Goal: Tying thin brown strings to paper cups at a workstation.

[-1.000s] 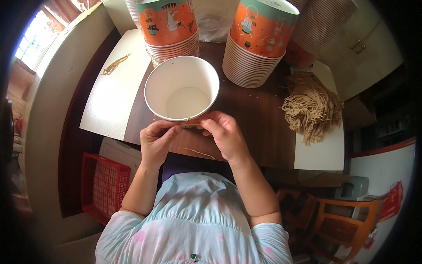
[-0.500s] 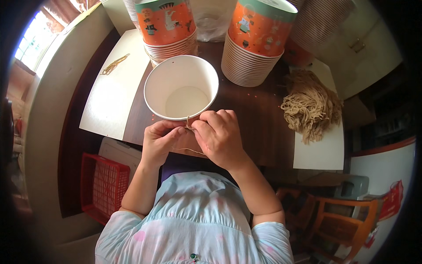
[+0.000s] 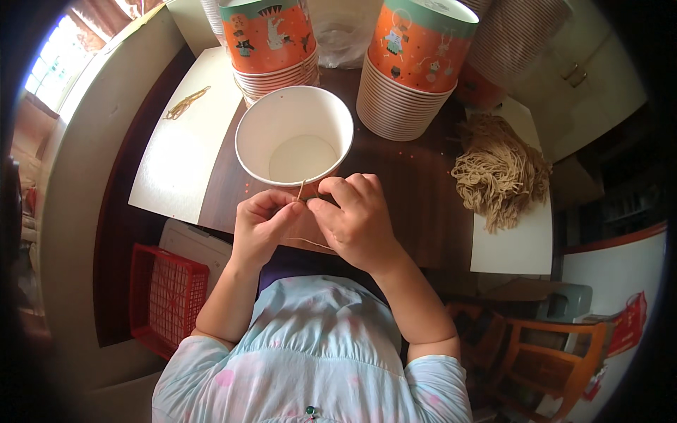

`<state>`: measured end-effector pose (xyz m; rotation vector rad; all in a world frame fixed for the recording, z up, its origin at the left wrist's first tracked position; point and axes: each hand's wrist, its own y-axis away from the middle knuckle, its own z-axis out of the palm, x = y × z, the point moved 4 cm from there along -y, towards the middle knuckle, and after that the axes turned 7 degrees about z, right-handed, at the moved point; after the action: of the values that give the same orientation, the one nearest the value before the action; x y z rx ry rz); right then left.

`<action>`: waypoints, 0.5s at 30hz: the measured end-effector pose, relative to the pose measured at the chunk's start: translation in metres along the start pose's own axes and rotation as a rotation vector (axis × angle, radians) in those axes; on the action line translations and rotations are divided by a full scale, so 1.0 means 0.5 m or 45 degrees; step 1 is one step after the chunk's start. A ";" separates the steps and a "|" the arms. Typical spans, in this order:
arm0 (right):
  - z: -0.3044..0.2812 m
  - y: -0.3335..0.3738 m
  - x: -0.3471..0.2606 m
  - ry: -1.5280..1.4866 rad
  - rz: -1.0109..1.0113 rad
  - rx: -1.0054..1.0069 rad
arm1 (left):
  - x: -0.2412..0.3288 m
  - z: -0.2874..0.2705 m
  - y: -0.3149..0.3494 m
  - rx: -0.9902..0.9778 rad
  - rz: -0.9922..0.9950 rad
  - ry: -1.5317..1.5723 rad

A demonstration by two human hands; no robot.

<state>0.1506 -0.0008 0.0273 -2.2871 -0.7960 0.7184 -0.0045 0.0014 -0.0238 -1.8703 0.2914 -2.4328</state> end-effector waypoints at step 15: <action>-0.008 -0.006 0.012 -0.033 0.095 0.031 | 0.011 -0.019 0.004 0.038 -0.091 0.002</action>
<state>0.1563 0.0038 0.0303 -2.3001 -0.7130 0.7887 -0.0153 -0.0004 -0.0212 -1.8987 0.1909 -2.4695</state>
